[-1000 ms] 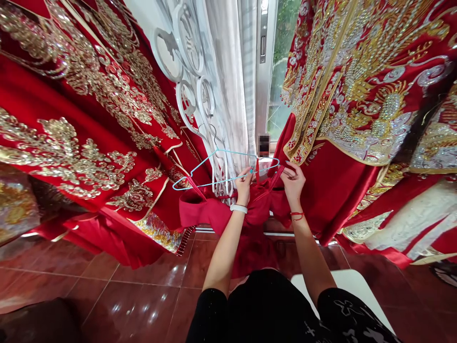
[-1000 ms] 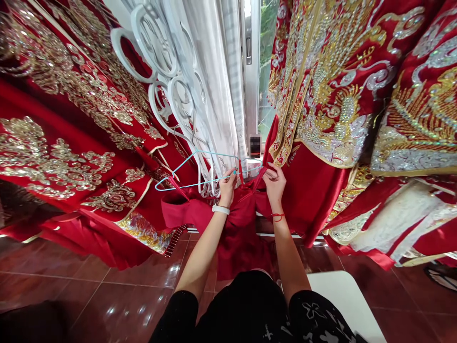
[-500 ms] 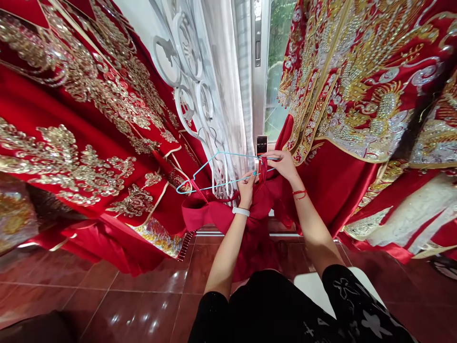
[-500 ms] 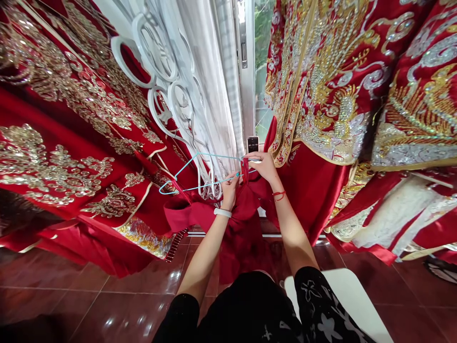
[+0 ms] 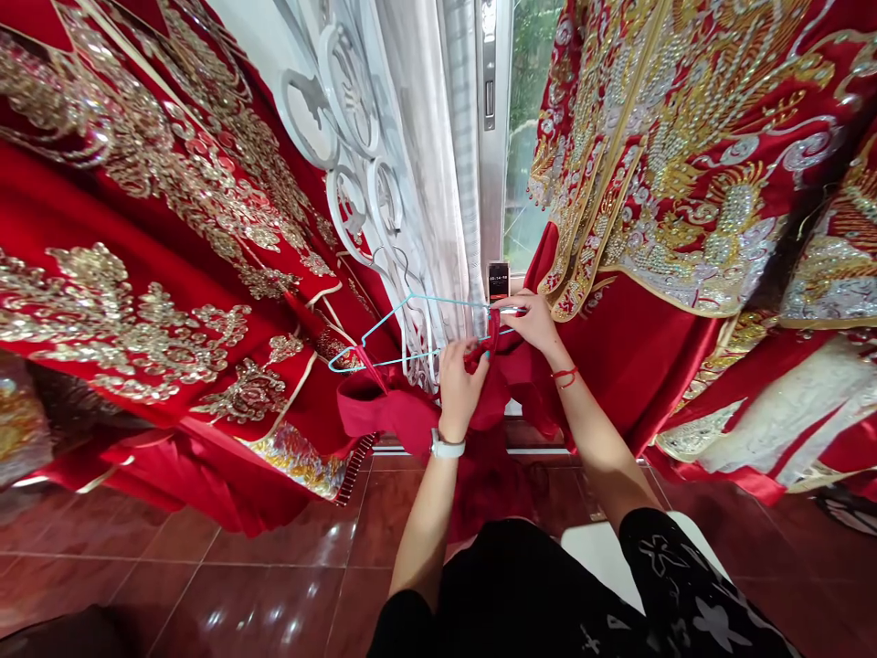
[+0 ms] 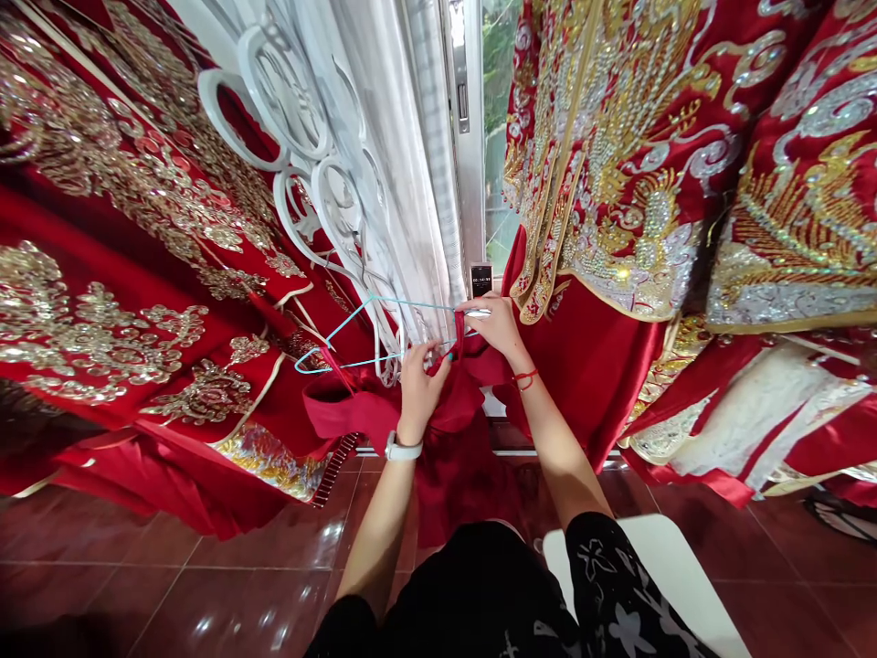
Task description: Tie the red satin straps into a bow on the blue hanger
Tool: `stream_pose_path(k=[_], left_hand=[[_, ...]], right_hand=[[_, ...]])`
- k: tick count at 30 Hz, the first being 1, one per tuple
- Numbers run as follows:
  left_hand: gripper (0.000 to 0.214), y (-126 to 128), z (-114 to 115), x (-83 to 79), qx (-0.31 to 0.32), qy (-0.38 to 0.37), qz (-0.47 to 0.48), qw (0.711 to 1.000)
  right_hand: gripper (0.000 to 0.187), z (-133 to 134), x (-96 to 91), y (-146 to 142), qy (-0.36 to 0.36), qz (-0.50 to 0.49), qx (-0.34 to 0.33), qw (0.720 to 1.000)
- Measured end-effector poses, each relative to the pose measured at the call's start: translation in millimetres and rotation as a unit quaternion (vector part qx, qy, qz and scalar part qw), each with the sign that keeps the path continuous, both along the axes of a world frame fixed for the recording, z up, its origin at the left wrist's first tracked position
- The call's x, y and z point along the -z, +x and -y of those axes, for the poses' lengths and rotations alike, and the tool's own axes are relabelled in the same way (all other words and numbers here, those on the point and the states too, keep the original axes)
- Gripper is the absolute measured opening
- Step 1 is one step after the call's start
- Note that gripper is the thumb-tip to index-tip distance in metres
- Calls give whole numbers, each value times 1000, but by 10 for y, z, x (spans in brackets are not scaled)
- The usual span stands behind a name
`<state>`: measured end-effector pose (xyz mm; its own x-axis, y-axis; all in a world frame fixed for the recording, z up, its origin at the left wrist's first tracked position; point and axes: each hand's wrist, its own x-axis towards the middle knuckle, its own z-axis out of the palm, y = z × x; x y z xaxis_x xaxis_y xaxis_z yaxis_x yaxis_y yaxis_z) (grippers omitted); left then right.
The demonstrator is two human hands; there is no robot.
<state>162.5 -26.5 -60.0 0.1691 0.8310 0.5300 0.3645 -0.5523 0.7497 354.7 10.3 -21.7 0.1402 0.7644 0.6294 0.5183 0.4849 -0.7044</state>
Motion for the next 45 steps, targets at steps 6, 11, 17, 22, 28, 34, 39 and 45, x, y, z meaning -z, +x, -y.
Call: stream_pose_path(k=[6, 11, 17, 22, 28, 34, 39, 45], left_hand=[[53, 160, -434, -163, 158, 0, 2, 987], [31, 263, -697, -141, 175, -50, 45, 982], [13, 282, -668, -121, 172, -62, 55, 982], [29, 188, -458, -125, 82, -1, -57, 995], [20, -670, 143, -103, -10, 50, 4, 999], [42, -2042, 256, 161, -291, 50, 59, 954], [65, -2342, 122, 230, -162, -99, 79, 979], [60, -2302, 70, 290, -129, -133, 141, 972]], right_hand=[[18, -22, -40, 12, 2, -2, -22, 1000], [18, -27, -87, 31, -20, 1, -64, 998], [20, -52, -109, 49, -38, 22, -105, 993], [36, 23, -87, 26, -26, 89, -110, 990], [21, 424, -1, -171, 72, -5, 52, 996], [14, 705, 390, -1074, 57, -144, -39, 987], [18, 334, 671, -2026, -187, -254, -253, 915], [32, -125, 642, -2321, -318, -372, -333, 806]])
